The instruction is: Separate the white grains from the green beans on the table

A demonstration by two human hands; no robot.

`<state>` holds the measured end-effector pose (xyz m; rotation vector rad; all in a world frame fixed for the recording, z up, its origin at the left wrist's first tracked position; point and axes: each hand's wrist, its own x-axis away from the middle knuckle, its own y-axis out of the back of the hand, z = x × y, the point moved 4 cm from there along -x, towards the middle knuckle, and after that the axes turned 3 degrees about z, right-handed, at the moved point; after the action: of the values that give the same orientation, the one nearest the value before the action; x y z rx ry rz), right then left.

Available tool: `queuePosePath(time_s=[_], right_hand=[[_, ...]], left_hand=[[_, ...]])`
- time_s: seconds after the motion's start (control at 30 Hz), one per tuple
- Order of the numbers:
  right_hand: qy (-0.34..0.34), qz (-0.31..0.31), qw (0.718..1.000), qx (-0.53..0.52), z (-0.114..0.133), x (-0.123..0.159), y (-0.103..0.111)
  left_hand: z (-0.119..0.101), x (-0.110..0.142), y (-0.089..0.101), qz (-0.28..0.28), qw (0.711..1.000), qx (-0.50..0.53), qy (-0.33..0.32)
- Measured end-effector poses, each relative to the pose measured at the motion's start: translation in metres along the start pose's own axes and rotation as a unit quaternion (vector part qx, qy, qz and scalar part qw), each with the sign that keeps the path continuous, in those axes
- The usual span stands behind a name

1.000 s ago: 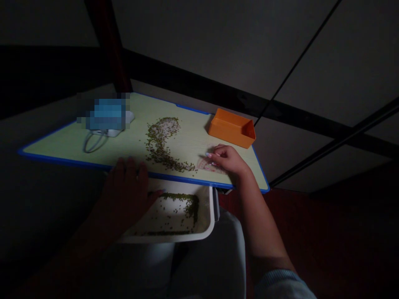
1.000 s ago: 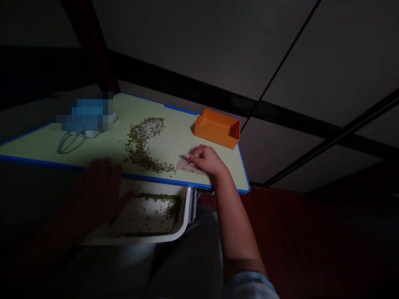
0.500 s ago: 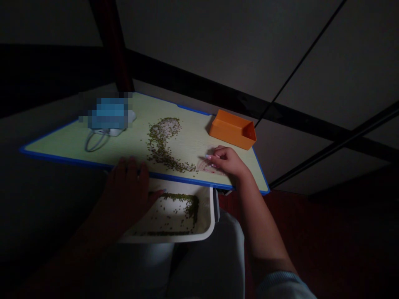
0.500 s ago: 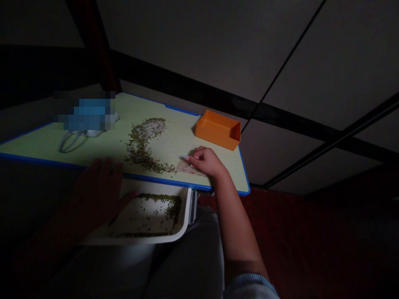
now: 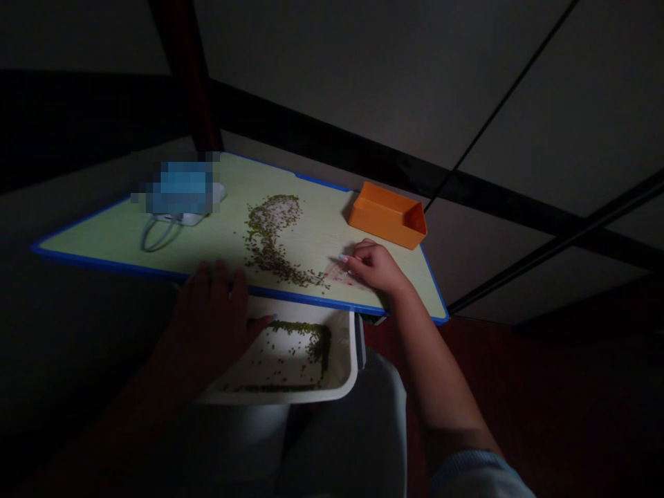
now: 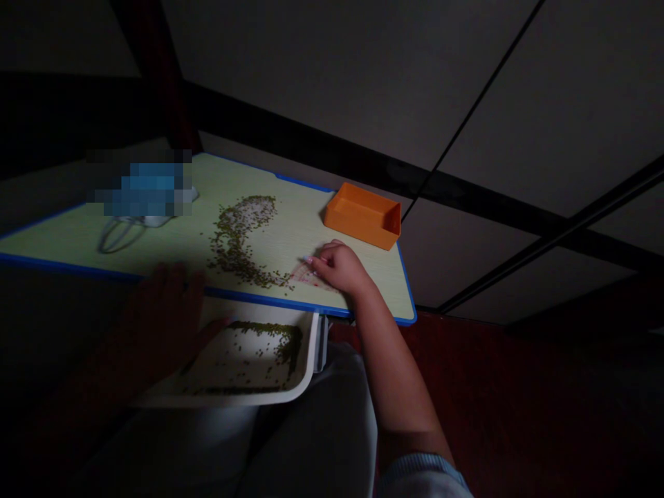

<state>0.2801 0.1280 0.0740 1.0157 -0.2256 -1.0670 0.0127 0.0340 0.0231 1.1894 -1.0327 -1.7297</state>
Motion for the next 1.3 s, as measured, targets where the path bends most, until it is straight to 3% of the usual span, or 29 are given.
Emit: queuePosePath(time_s=[0.3,0.47,0.7,1.0,1.3], right_hand=[[-0.1,-0.088,0.981,0.143,-0.014,0.002,0.01],[-0.102,-0.126,0.98,0.113,-0.014,0.003,0.013],[0.012,-0.046,0.999,0.027,0.0,-0.001,0.002],[-0.043,-0.055,0.993,0.098,-0.001,-0.008,-0.003],[-0.046,-0.073,0.993,0.08,-0.002,-0.007,-0.002]], left_hand=[[0.001,0.0,0.002,0.01,1.0,0.007,0.005],[0.0,0.0,0.001,0.003,1.0,0.007,0.005],[0.001,0.0,0.001,-0.006,1.0,-0.006,-0.004],[0.0,0.0,0.002,0.006,1.0,0.02,0.006],[0.001,0.002,0.001,-0.014,0.999,0.036,0.004]])
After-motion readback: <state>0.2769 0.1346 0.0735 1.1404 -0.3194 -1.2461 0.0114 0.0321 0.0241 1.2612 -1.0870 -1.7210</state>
